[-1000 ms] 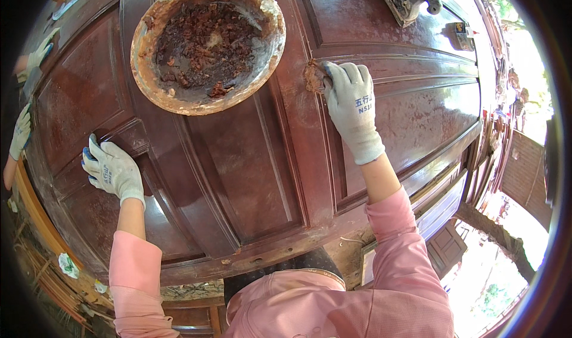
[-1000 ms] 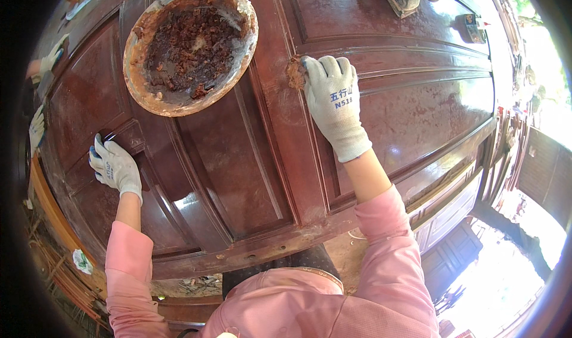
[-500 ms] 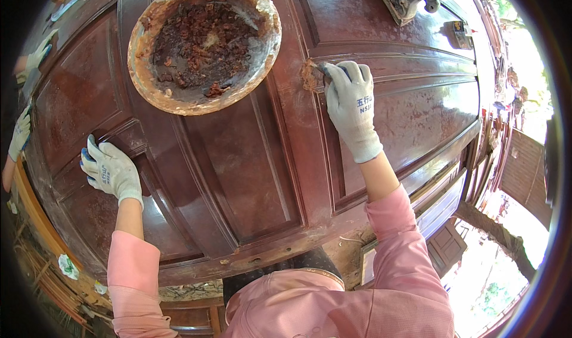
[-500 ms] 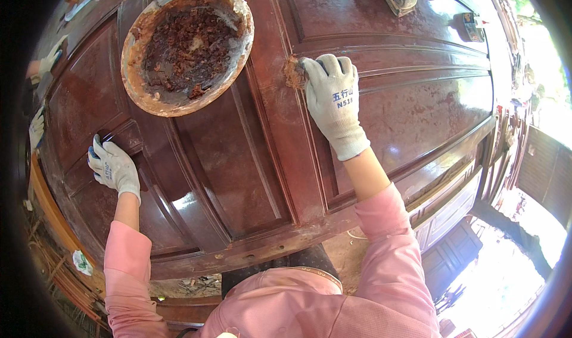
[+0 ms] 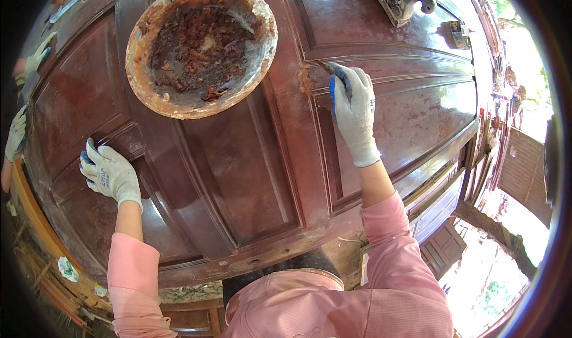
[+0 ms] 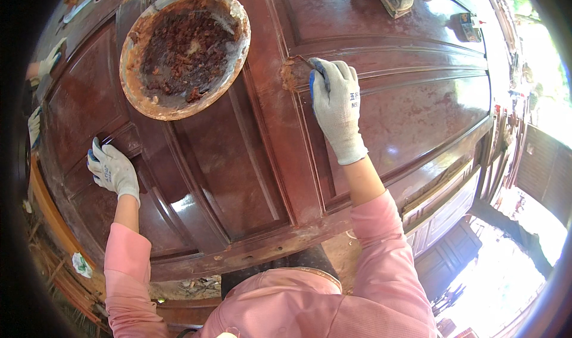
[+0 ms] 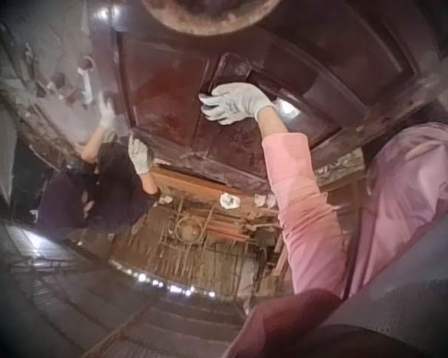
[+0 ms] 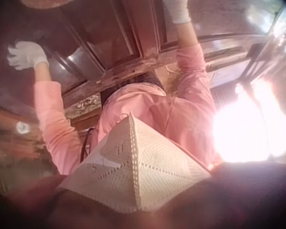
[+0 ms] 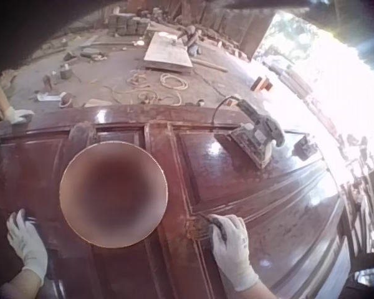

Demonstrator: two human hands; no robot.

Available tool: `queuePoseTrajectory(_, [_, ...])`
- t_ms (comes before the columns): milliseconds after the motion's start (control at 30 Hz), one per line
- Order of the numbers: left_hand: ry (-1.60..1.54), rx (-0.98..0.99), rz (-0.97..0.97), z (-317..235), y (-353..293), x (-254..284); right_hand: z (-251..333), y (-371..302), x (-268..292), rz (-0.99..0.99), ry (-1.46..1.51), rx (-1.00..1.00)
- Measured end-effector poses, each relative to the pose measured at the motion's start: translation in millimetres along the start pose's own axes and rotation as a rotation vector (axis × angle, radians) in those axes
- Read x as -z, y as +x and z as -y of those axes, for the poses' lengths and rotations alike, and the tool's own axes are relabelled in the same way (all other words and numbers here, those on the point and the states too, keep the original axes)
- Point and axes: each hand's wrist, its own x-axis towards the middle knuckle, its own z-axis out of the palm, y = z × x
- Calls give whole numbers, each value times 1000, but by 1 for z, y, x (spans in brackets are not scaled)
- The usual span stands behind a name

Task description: The person applies a dark wood filler to a large wooden door using a small putty knife and a bowl of filler. They repeatedly scoop filler from the bowl and spread it into the door's grooves and panels, smoothing the surface as they work.

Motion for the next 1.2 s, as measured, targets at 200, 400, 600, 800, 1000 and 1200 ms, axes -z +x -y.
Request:
queuePoseTrajectory(200, [16,-7,4,2,0,1,1,-11,-10,-9,-118,-9])
queuePoseTrajectory(400, [1,-14,9,0,-1,3,12,-10,-15,4,-369,78])
queuePoseTrajectory(600, [2,1,16,1,0,1,25,-13,-20,51,-409,121])
queuePoseTrajectory(800, [6,11,29,0,0,3,15,-14,-22,17,-395,60])
queuePoseTrajectory(1000, [-1,1,21,1,-1,2,22,-14,-21,37,-420,91])
queuePoseTrajectory(1200, [-2,3,14,-1,-1,4,14,-14,-24,-9,-371,8])
